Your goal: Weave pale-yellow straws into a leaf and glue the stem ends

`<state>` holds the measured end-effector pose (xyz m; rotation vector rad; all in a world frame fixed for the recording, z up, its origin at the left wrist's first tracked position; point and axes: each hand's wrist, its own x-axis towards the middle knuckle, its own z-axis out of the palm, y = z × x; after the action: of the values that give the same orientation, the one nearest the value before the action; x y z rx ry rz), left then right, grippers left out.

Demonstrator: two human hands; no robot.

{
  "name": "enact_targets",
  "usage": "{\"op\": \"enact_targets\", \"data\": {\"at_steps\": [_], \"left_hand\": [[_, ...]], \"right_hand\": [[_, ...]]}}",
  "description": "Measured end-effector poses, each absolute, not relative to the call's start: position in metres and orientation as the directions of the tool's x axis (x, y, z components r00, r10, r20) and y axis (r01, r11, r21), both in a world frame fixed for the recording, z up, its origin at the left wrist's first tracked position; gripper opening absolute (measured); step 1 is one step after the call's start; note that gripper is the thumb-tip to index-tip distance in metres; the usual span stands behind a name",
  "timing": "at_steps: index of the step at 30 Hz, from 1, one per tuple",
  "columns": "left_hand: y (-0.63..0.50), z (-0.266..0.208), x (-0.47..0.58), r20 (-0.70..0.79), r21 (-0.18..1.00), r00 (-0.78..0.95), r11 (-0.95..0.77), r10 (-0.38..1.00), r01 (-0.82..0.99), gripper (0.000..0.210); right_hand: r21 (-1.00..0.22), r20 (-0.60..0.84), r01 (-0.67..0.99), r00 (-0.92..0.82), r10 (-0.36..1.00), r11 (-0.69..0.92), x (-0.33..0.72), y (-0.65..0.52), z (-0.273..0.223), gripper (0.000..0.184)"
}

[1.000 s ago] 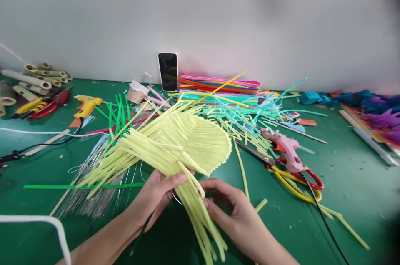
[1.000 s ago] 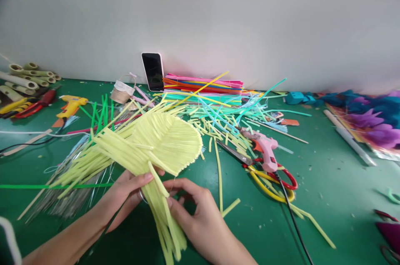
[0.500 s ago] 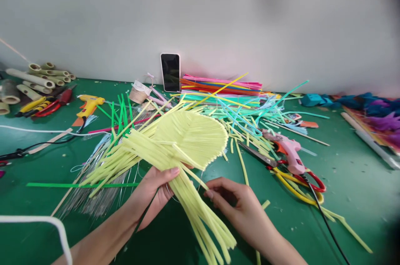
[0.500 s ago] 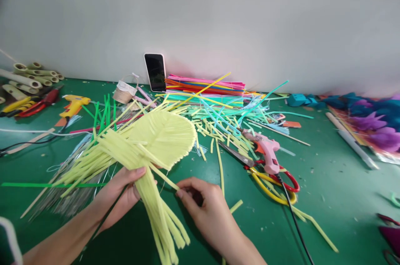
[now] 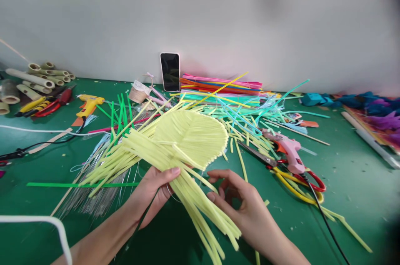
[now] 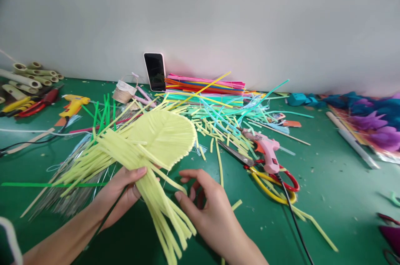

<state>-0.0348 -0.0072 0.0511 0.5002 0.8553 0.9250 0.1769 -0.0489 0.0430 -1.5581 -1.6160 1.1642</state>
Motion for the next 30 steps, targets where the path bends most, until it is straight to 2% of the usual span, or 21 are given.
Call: {"op": "enact_targets", "data": {"at_steps": [4,10,12,17,20,24,30], "left_hand": [[-0.008,0.053,-0.032,-0.435,0.710,0.300,0.528,0.849,-0.465,0.029],[-0.010,0.049,-0.036,-0.452,0.654,0.344,0.568,0.823,-0.500,0.047],[-0.010,0.046,-0.039,-0.462,0.611,0.379,0.598,0.802,-0.519,0.044],[-0.011,0.044,-0.044,-0.444,0.578,0.443,0.627,0.778,-0.522,0.010],[-0.010,0.043,-0.041,-0.465,0.566,0.407,0.617,0.787,-0.547,0.014],[-0.008,0.044,-0.036,-0.528,0.553,0.321,0.605,0.786,-0.573,0.008],[-0.006,0.046,-0.033,-0.529,0.585,0.290,0.590,0.797,-0.557,0.027]], "right_hand": [[-0.898,-0.125,0.435,-0.117,0.985,-0.062,0.177,-0.049,0.042,0.029],[-0.940,-0.162,0.330,-0.224,0.961,-0.082,0.170,-0.051,0.038,0.034],[-0.933,-0.159,0.354,-0.239,0.958,-0.067,0.168,-0.051,0.037,0.032],[-0.899,-0.121,0.437,-0.238,0.964,-0.005,0.167,-0.051,0.034,0.027],[-0.892,-0.115,0.453,-0.239,0.964,0.006,0.167,-0.050,0.034,0.024],[-0.900,-0.125,0.436,-0.258,0.958,0.000,0.167,-0.051,0.036,0.024],[-0.922,-0.111,0.387,-0.297,0.948,0.013,0.169,-0.053,0.037,0.022]]}}
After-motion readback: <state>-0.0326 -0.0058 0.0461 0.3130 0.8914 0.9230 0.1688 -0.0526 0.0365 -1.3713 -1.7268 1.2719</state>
